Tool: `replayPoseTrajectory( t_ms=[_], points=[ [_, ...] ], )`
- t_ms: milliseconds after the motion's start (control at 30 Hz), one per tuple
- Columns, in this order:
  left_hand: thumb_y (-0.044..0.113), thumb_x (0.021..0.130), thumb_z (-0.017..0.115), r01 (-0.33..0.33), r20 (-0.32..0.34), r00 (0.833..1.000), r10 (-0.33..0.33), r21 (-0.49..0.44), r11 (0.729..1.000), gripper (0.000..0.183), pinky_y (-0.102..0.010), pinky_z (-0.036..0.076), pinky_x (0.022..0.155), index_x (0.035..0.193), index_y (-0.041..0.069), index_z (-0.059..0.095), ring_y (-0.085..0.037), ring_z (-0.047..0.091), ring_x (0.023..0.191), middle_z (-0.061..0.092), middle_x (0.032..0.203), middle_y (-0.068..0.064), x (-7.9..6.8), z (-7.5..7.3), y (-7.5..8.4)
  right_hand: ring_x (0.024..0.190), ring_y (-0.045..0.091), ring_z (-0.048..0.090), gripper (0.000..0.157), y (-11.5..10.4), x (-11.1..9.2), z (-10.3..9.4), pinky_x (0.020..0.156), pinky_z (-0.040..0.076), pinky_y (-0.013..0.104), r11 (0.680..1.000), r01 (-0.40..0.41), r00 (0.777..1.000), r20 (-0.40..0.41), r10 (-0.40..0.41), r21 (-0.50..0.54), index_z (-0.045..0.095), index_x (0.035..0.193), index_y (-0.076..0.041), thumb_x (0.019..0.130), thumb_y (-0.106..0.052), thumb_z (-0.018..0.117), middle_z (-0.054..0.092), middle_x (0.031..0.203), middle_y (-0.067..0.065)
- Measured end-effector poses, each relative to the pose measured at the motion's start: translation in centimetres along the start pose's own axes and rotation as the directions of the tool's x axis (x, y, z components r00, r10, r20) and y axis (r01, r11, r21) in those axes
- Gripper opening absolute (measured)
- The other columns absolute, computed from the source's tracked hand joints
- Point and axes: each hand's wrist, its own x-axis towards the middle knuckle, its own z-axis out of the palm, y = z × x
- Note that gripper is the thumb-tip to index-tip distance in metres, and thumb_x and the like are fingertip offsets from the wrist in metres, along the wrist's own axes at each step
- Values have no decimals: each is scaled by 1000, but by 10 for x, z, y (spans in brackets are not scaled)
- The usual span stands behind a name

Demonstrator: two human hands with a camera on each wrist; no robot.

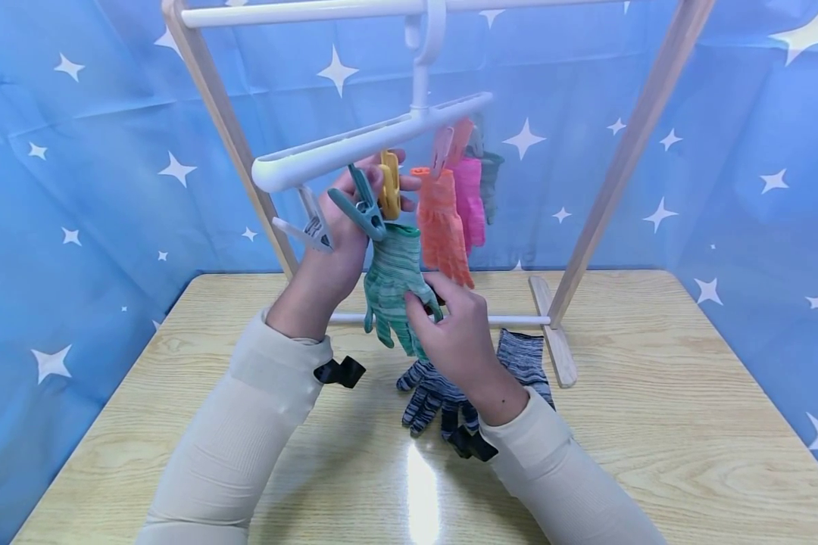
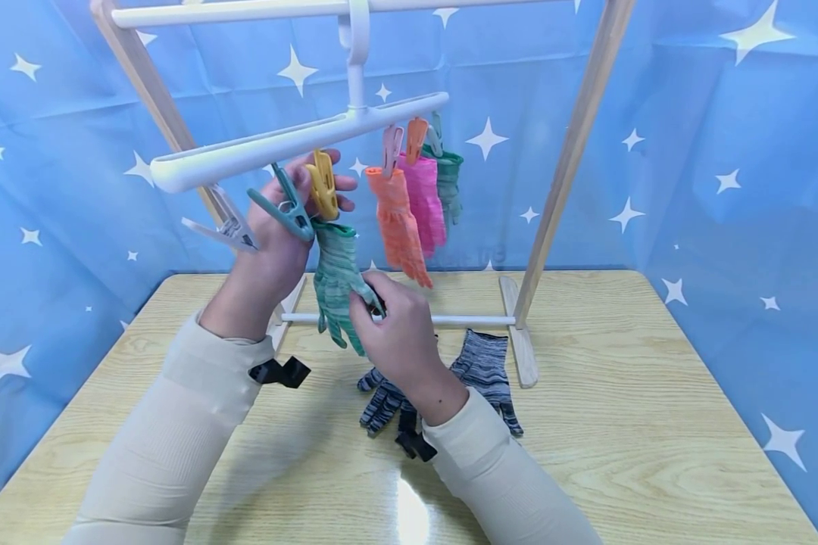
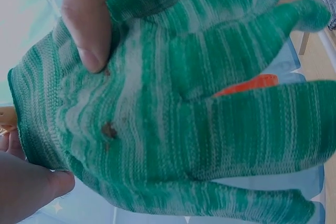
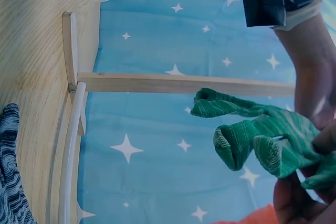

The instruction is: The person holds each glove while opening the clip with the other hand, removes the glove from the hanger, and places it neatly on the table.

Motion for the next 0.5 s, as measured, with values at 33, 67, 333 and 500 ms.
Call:
replayPoseTrajectory(
  t_ms=[33, 67, 333, 500],
  points=[
    [25, 110, 34, -6, 6, 1000, 6, 6, 1000, 41, -33, 52, 89, 141, 4, 51, -25, 66, 99, 68, 115, -10, 0, -1, 0, 69, 14, 57, 13, 0, 0, 0, 60, 54, 34, 1000, 1, 1000, 0, -1, -2, 70, 104, -1, 93, -7, 67, 65, 81, 8],
    [25, 110, 34, -11, 10, 1000, 11, 10, 1000, 41, -32, 53, 89, 141, 4, 51, -27, 66, 100, 68, 116, -10, -1, -1, -1, 69, 14, 57, 12, 0, 0, 0, 60, 54, 35, 1000, 3, 1000, -1, -3, -4, 70, 103, -1, 93, -7, 67, 65, 81, 7],
    [21, 110, 29, -2, 30, 1000, 4, -65, 998, 45, -38, 47, 101, 147, 1, 43, -28, 61, 113, 65, 119, -5, -3, -3, -2, 69, 15, 56, 11, 1, -1, 1, 58, 53, 38, 1000, 4, 1000, 3, -4, 5, 69, 102, -1, 94, -7, 66, 62, 80, 8],
    [20, 111, 31, 37, -41, 998, -38, -37, 999, 43, -39, 42, 106, 145, -1, 45, -23, 57, 119, 60, 128, -9, -4, -9, -6, 63, 13, 51, 14, 0, 0, 0, 56, 48, 29, 1000, -11, 1000, 8, 11, 12, 70, 106, -2, 95, -8, 65, 58, 75, 6]
  ],
)
